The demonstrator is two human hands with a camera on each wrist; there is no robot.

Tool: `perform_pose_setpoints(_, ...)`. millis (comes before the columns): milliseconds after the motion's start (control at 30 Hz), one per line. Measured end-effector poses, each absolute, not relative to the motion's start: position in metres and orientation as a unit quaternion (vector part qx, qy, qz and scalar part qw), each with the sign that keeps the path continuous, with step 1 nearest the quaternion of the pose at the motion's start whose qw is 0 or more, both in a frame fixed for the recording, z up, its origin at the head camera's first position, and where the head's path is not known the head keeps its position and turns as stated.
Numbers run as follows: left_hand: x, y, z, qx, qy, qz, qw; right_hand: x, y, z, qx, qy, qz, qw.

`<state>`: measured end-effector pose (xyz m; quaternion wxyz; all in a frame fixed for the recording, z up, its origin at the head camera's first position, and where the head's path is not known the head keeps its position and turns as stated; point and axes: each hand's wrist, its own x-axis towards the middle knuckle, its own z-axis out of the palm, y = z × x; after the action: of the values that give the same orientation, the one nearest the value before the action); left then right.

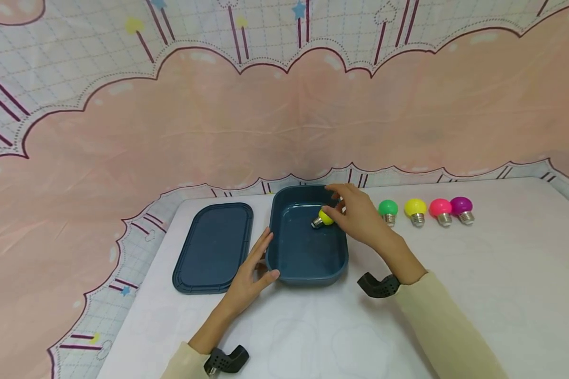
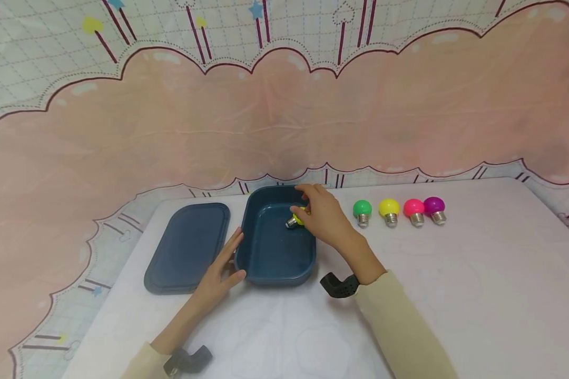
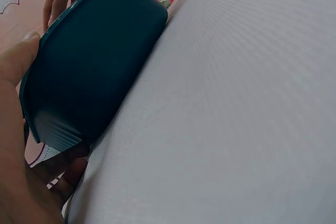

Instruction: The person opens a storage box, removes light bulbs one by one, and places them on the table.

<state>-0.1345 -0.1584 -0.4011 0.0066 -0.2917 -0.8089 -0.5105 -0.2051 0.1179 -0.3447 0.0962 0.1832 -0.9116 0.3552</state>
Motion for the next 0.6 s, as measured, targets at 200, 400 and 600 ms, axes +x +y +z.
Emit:
perform_pose_setpoints(200,-0.135,-0.158,-0.401,-0.289,-0.810,-0.510,0.006,-0.209,0.100,-0.350,0.185,-0.925,0.325,0.067)
perform_pose_setpoints(400,-0.143,-0.163,-0.418,-0.288,-0.810,-0.511,0.008,-0.211,0.087,-0.356,0.180,-0.943,0.276,0.047)
perform_pose_setpoints(600,-0.150,-0.167,-0.436,-0.291,-0.807,-0.514,0.013,-0.212,0.083,-0.363,0.186,-0.951,0.243,0.042)
